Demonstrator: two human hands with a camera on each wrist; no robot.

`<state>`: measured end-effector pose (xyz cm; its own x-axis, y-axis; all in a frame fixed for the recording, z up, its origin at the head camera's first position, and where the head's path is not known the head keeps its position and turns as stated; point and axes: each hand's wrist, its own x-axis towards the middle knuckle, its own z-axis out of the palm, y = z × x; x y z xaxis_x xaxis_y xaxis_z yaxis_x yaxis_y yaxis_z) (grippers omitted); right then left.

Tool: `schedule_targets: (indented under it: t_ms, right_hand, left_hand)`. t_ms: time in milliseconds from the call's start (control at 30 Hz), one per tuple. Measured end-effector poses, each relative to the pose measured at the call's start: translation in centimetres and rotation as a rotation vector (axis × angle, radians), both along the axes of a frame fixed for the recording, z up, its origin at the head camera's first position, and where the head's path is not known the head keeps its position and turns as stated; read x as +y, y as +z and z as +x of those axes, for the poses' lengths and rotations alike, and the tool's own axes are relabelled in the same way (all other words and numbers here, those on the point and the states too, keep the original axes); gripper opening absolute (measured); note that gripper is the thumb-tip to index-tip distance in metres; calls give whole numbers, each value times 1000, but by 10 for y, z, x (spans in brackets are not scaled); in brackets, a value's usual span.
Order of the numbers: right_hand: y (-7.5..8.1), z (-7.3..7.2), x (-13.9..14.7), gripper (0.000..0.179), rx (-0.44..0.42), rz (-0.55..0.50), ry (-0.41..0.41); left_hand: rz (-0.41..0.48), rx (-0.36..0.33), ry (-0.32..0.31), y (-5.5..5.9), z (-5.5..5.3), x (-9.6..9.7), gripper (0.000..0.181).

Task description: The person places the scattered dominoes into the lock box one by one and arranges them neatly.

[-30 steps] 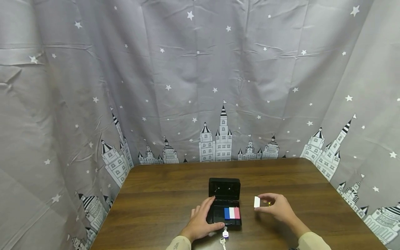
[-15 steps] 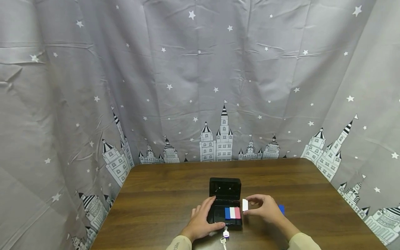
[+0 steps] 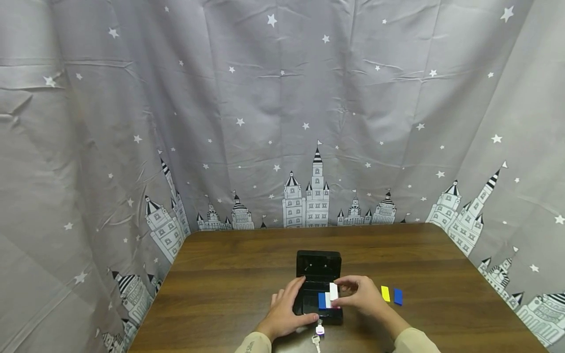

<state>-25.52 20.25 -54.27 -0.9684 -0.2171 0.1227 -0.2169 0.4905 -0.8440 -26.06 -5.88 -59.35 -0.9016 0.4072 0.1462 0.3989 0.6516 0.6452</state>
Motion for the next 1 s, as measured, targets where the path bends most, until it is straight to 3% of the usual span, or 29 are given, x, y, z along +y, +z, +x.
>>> schedule_targets:
  t_ms: [367,733,1000]
  right_hand:
    - [-1,-3,-22,45,-13,-55,104]
    - [-5,-8,-48,43,25,55,134]
    - [-3,-10,-59,44,36,114,119]
  left_hand:
    - [5,46,-3,-2,0,-1,100]
    - [21,26,-7,-2,-1,-3,103]
    - [29,-34,5,-2,-2,-2,105]
